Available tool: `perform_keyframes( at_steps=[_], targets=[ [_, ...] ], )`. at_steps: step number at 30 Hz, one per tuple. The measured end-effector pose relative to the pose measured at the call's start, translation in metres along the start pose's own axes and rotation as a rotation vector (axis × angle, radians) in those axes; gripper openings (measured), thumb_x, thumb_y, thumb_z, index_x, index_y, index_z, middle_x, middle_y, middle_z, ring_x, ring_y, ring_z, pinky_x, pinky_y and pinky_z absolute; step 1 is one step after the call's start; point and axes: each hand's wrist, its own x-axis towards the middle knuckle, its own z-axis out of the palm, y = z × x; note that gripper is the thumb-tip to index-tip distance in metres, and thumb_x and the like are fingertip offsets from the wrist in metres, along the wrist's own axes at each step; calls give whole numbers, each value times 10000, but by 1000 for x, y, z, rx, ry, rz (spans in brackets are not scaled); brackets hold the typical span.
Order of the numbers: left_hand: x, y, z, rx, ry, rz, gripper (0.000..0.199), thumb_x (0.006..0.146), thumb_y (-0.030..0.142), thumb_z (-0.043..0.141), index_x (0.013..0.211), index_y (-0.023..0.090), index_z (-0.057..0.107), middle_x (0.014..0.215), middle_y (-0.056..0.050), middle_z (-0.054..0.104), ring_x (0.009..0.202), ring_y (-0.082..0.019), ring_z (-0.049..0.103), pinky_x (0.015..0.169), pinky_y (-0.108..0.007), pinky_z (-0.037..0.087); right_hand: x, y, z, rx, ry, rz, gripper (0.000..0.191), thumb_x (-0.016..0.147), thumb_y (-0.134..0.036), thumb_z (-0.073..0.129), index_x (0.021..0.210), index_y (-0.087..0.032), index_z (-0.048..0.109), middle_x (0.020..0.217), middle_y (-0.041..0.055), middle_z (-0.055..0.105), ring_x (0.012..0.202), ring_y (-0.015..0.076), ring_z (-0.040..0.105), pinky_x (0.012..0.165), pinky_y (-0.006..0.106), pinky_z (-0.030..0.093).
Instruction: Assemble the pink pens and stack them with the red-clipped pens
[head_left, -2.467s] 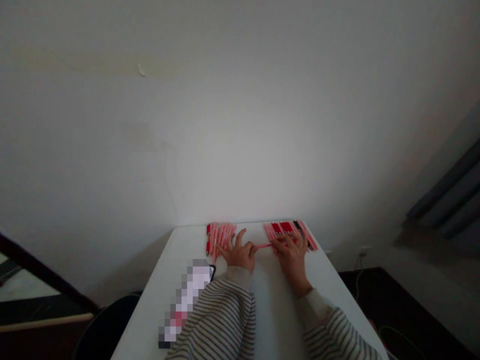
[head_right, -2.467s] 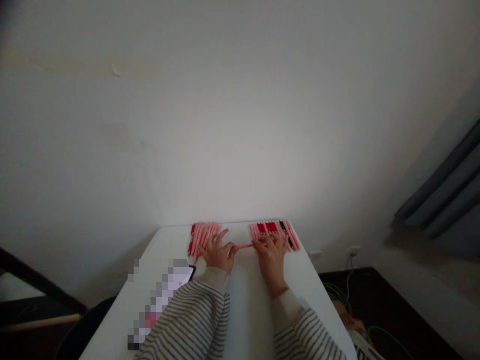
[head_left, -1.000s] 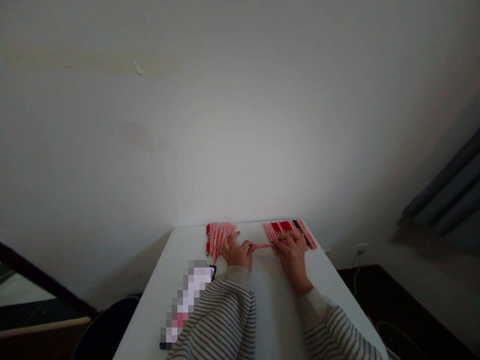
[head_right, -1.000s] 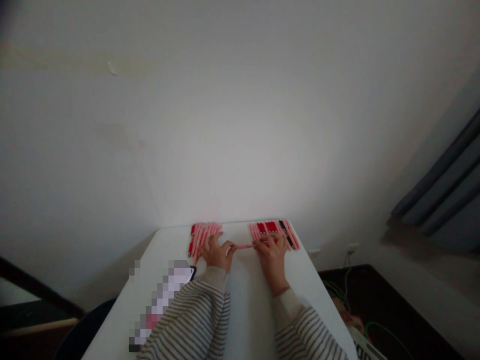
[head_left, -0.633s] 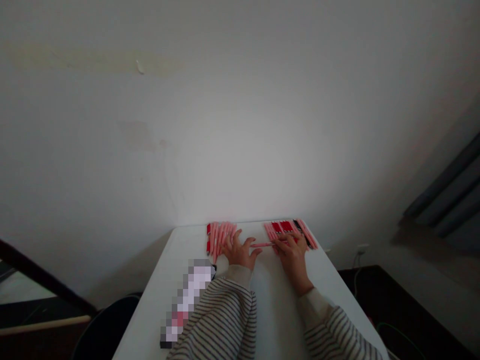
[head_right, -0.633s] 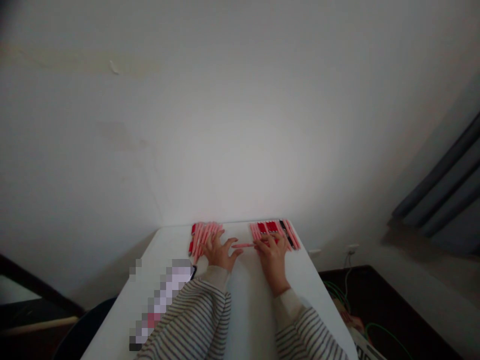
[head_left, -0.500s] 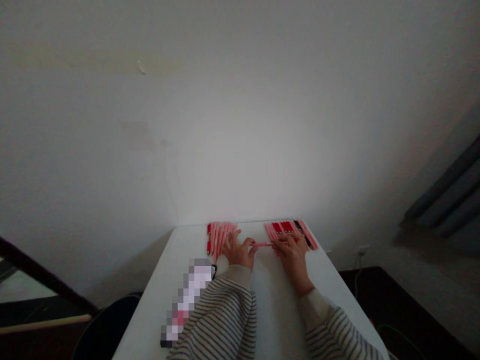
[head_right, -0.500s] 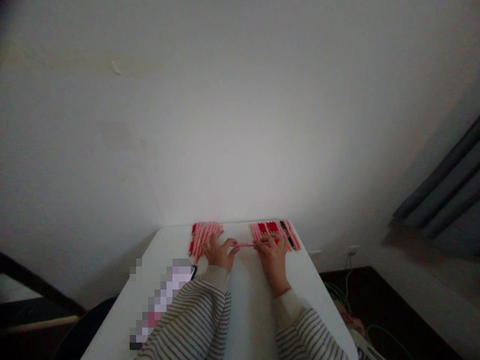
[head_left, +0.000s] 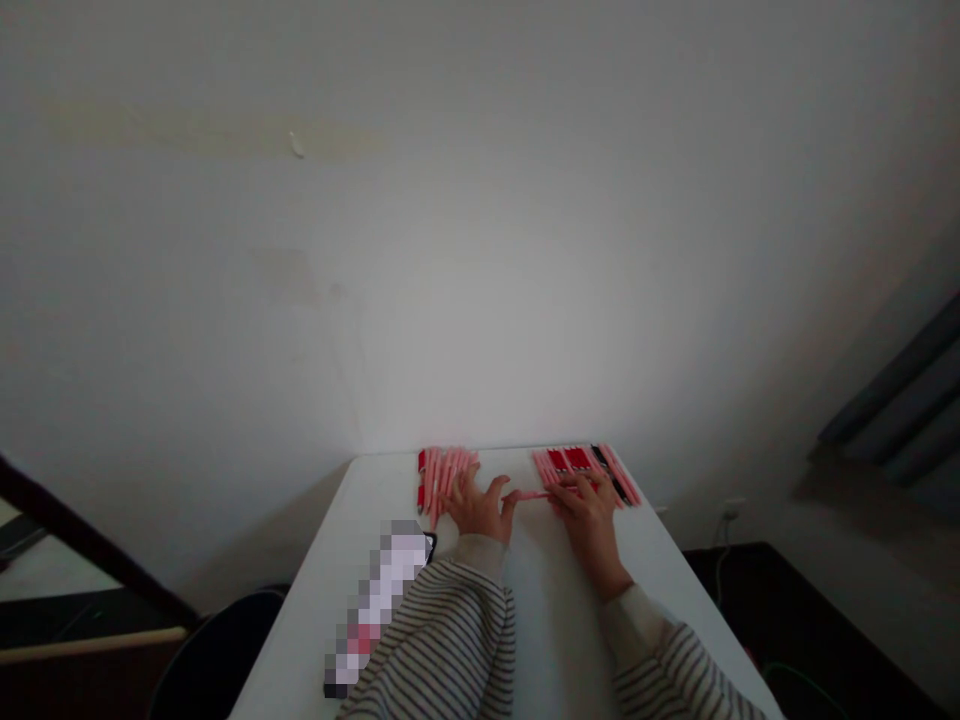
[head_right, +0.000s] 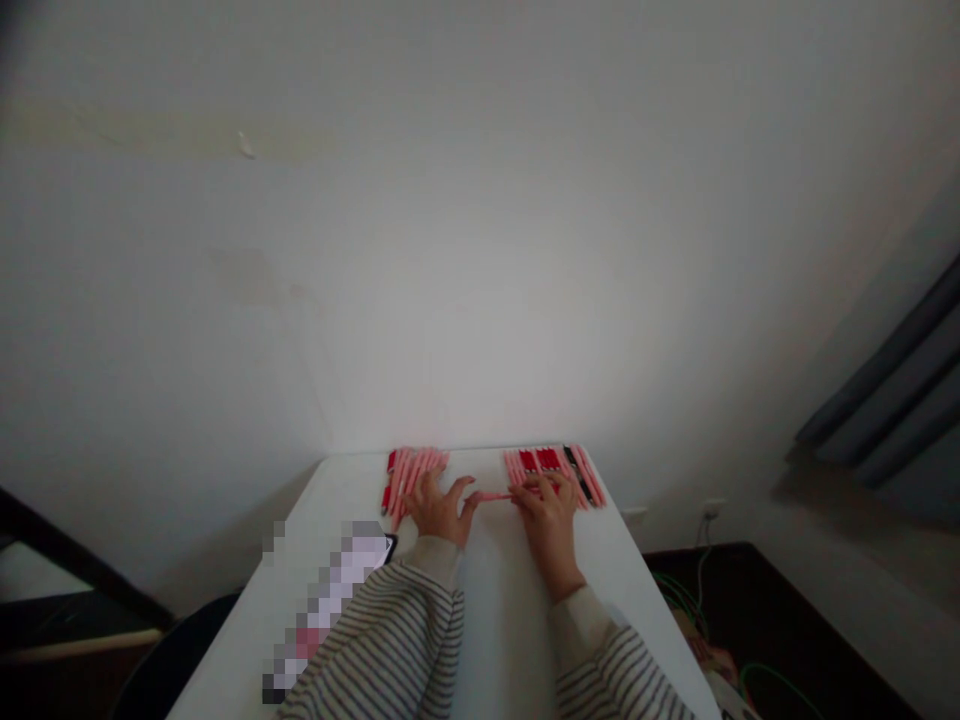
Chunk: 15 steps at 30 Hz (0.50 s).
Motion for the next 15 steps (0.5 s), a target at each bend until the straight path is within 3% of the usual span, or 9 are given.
perform_keyframes(
  at_steps=[3,7,15],
  targets=[
    [-1,2,-2,-32,14,31,324,686,566,633,961,403,689,1326,-44,480,1274,-283,335,1083,-586,115,0,0,0,-11,-11,3,207,765,-199,682,939,-306,718,943,25,649,1013,227,432,909,425,325],
    [-1,4,-5,-13,-45,-5,190,629,452,734,796,364,708,1331,-4,479,1279,-276,338,1081,-587,140,0,0,0,-27,-8,14,182,762,-204,684,907,-306,725,926,27,647,1005,228,430,893,415,332],
    [0,4,-4,15,-126,-30,182,757,474,601,766,336,720,1351,-2,475,1296,-272,316,1077,-617,133,0,3,0,-7,10,1,190,769,-194,673,912,-308,722,946,20,643,1000,221,425,900,406,325]
  ],
)
